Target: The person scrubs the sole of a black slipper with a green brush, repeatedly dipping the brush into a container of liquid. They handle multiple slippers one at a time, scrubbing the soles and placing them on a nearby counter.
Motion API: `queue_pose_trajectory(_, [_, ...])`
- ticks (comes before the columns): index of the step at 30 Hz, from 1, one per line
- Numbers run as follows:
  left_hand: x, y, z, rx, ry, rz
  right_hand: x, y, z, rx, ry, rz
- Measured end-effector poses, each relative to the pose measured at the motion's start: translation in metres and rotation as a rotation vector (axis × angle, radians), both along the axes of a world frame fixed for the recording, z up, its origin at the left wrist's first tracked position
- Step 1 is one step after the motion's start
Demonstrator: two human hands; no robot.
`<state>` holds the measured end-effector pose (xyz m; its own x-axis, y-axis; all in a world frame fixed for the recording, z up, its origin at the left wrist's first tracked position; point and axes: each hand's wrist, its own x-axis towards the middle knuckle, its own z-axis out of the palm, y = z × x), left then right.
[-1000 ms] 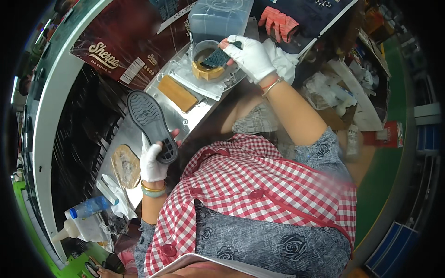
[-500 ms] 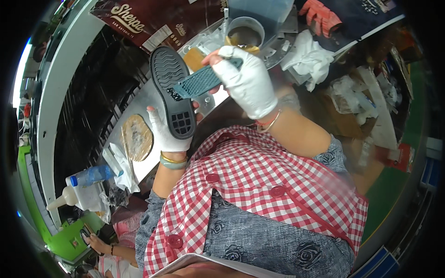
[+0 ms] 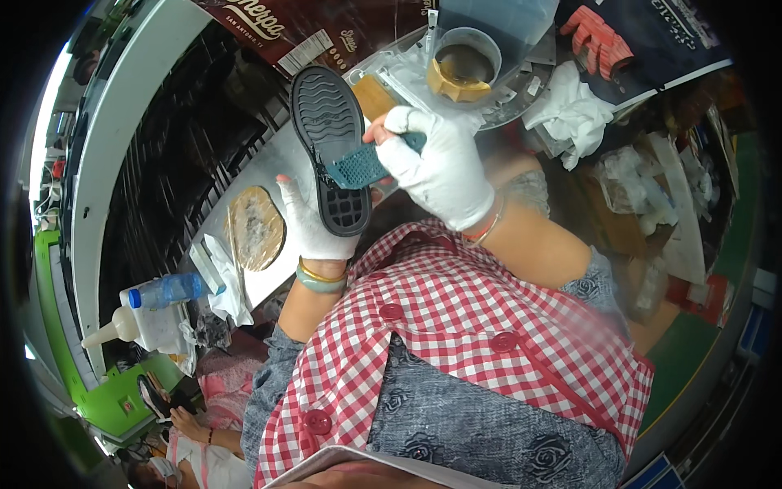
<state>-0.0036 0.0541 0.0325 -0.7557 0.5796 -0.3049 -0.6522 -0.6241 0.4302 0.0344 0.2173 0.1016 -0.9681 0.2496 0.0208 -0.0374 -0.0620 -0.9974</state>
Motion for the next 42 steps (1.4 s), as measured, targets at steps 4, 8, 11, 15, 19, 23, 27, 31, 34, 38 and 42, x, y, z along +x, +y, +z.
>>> queue_pose_trajectory(4, [-0.004, 0.004, 0.001, 0.078, -0.063, 0.074, 0.011, -0.013, 0.000, 0.039, -0.010, -0.020])
queue_pose_trajectory(8, [-0.007, 0.001, -0.003, 0.117, -0.057, 0.037, 0.017, -0.016, -0.003, 0.150, 0.022, 0.018])
queue_pose_trajectory(11, [-0.008, -0.002, -0.005, 0.180, -0.091, -0.007, 0.020, -0.012, -0.005, 0.150, -0.017, 0.116])
queue_pose_trajectory(15, [-0.006, -0.006, -0.008, 0.192, -0.140, -0.063, 0.014, -0.005, 0.002, 0.130, -0.046, 0.241])
queue_pose_trajectory(19, [-0.005, -0.009, -0.004, 0.133, -0.151, -0.144, 0.000, 0.005, 0.014, 0.080, -0.254, 0.444])
queue_pose_trajectory(23, [-0.006, -0.013, -0.004, -0.036, 0.018, -0.305, -0.013, 0.004, 0.019, 0.100, -0.338, 0.580])
queue_pose_trajectory(27, [-0.008, -0.015, -0.008, -0.062, 0.135, -0.409, -0.024, -0.003, 0.028, 0.090, -0.389, 0.682])
queue_pose_trajectory(31, [-0.011, -0.021, -0.004, -0.024, -0.051, -0.520, -0.032, -0.009, 0.029, 0.185, -0.390, 0.792])
queue_pose_trajectory(34, [-0.020, -0.026, -0.014, -0.008, 0.051, -0.588, -0.036, -0.014, 0.030, 0.233, -0.360, 0.837])
queue_pose_trajectory(38, [-0.027, -0.033, -0.015, 0.066, 0.127, -0.666, -0.036, -0.015, 0.028, 0.246, -0.327, 0.851])
queue_pose_trajectory(42, [-0.029, -0.041, -0.023, 0.005, 0.104, -0.685, -0.031, -0.006, 0.022, 0.217, -0.308, 0.810])
